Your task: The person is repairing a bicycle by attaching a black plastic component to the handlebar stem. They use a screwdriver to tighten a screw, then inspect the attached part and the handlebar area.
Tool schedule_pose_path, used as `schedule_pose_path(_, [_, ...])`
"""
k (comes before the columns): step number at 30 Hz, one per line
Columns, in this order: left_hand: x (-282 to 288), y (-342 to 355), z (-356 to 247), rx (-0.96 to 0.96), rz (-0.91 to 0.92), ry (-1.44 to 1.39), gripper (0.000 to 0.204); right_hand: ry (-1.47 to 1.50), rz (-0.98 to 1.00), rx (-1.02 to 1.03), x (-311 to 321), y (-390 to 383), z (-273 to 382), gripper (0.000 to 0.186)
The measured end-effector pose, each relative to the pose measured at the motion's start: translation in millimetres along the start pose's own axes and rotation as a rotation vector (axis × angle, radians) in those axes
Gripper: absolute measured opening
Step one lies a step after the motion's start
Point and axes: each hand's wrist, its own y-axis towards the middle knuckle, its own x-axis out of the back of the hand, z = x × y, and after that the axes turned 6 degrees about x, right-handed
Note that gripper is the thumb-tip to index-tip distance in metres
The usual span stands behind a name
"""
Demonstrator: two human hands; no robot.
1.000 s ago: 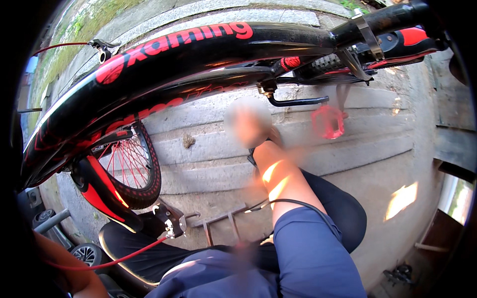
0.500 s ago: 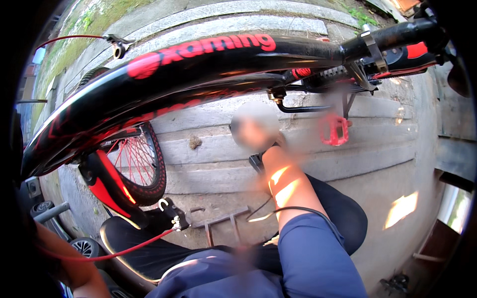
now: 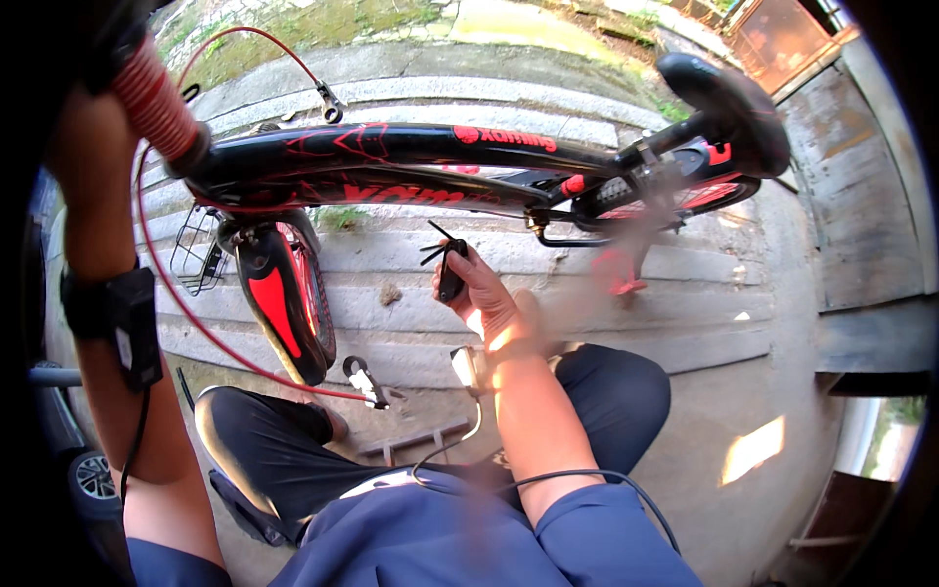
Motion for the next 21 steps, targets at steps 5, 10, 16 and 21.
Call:
schedule_pose_path(5, [-41.5, -15.3, -21.7, -0.013, -0.040, 0.033, 0.045, 0.006, 0.070, 0.197, -23.7, -45.5, 28.8, 0.049])
schedule_pose_path(10, [-22.6, -11.4, -25.9, -0.005, -0.056, 0.001, 0.041, -0.091, 0.173, 0.282, -69.3, -70.4, 33.6, 0.053])
schedule_pose_path(16, [-14.2, -9.6, -29.0, 0.092, 0.090, -0.087, 0.039, -0.065, 0.199, 0.358, -98.3, -95.1, 35.0, 0.066])
schedule_pose_path(21, [-14.5, -6.7, -20.3, 0.019, 0.010, -0.047, 0.038, -0.038, 0.270, 0.364, -120.0, -101.4, 42.9, 0.065])
